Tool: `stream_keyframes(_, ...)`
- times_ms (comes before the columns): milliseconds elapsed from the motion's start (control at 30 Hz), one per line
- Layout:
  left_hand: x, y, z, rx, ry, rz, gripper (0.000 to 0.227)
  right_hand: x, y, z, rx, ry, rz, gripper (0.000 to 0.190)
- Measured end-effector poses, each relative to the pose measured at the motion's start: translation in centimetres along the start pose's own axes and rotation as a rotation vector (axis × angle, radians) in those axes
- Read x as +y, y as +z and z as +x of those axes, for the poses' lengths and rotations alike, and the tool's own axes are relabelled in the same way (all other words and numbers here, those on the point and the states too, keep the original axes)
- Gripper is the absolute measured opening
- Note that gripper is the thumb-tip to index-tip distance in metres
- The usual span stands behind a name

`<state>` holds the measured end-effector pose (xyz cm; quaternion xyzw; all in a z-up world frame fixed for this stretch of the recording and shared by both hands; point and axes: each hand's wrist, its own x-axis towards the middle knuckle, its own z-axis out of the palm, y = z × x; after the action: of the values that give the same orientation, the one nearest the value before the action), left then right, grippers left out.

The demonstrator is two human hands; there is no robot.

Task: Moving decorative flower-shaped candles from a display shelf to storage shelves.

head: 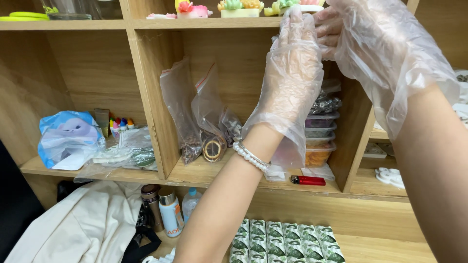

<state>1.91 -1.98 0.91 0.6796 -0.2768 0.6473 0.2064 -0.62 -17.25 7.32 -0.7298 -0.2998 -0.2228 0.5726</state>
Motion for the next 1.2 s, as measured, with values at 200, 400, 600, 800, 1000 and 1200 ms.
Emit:
stream_keyframes(200,0.2,-0.2,0.0,-0.024,-0.014,-0.025,0.058,-2.5,2.6,-1.4,0.139,0.088,0.028,0.045)
stream_keyframes(400,1.4,-1.3,0.0,-0.071,0.014,0.27,0.058,-1.3,1.9,-2.3,0.198,0.104,0.118,0.04)
stream_keyframes(600,2.0,-1.8,0.1,-0.113,0.019,0.463,0.059,-0.9,1.4,-4.1,0.244,0.021,0.272,0.036)
stream_keyframes(800,1.2,-2.7,-0.4,-0.146,0.08,0.369,0.06,-0.3,1.5,-6.0,0.324,0.104,0.424,0.033)
stream_keyframes(1000,2.9,-9.1,-5.0,-0.083,-0.084,-0.138,0.053,0.4,3.9,-12.6,0.321,0.112,0.567,0.035)
stream_keyframes(1200,3.6,-10.7,-27.5,-0.329,-0.206,-0.55,0.039,10.2,8.3,-26.2,0.2,0.421,0.788,0.051)
